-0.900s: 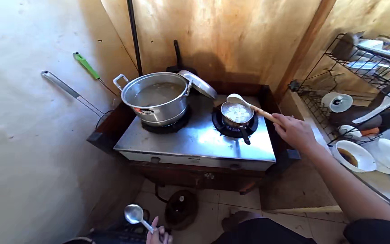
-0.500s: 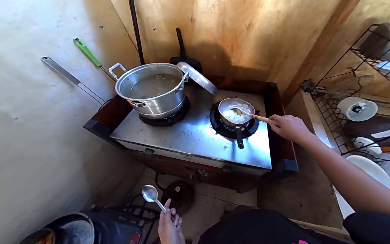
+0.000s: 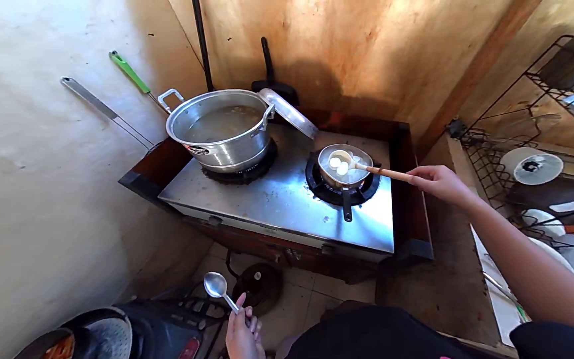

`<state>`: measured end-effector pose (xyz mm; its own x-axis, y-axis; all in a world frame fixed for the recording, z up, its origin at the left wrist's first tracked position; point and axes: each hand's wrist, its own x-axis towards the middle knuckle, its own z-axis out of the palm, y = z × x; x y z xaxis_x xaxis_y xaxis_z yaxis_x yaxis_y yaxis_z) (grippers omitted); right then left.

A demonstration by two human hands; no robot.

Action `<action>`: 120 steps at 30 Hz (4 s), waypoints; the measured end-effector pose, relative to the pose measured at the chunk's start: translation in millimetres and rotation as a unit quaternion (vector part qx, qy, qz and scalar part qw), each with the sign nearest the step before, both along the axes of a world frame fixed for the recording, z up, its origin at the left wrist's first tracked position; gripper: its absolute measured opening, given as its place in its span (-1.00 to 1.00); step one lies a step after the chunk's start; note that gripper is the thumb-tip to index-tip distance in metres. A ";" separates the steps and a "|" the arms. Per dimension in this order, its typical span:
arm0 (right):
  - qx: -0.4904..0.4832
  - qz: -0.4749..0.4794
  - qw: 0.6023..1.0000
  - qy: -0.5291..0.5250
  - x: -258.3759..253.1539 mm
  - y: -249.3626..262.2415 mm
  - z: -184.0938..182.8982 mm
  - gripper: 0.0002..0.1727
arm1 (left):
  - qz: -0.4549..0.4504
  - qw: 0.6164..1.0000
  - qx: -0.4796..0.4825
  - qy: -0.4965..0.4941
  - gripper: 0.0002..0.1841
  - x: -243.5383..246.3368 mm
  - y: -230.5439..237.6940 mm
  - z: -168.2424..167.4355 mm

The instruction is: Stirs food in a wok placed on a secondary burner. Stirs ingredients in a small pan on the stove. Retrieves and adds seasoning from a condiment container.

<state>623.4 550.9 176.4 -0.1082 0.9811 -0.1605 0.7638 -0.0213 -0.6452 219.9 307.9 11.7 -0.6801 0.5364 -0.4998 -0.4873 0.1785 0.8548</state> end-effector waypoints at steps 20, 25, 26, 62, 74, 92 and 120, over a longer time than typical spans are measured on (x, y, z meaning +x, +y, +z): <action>-0.009 0.069 0.958 -0.279 -30.4 14.4 12.8 -0.66 | -0.008 1.000 0.003 -0.003 -0.62 0.4 -12.4 -7.4; -0.093 0.021 0.990 -0.107 -10.7 34.8 18.1 -0.69 | -0.009 1.000 0.006 -0.002 -0.62 -0.9 -13.3 -7.7; -0.109 0.004 0.992 -0.069 -8.1 34.1 18.4 -0.70 | -0.011 1.000 0.005 -0.002 -0.62 -1.4 -13.6 -7.5; -0.105 -0.019 0.994 -0.032 6.8 43.3 6.6 -0.69 | -0.016 1.000 0.004 -0.009 -0.62 -5.8 -12.7 -11.7; 0.093 0.016 0.990 -0.110 7.6 15.9 16.4 -0.74 | -0.034 0.999 -0.002 -0.006 -0.62 -6.6 -6.7 -10.7; 0.006 0.095 0.988 -0.125 -16.6 58.0 -21.0 -0.67 | -0.024 1.000 -0.004 -0.003 -0.61 -6.4 -12.6 -11.5; 0.304 0.143 0.899 -0.282 0.6 20.3 -8.2 -0.65 | -0.042 0.999 0.001 -0.010 -0.62 -8.4 -4.4 -13.6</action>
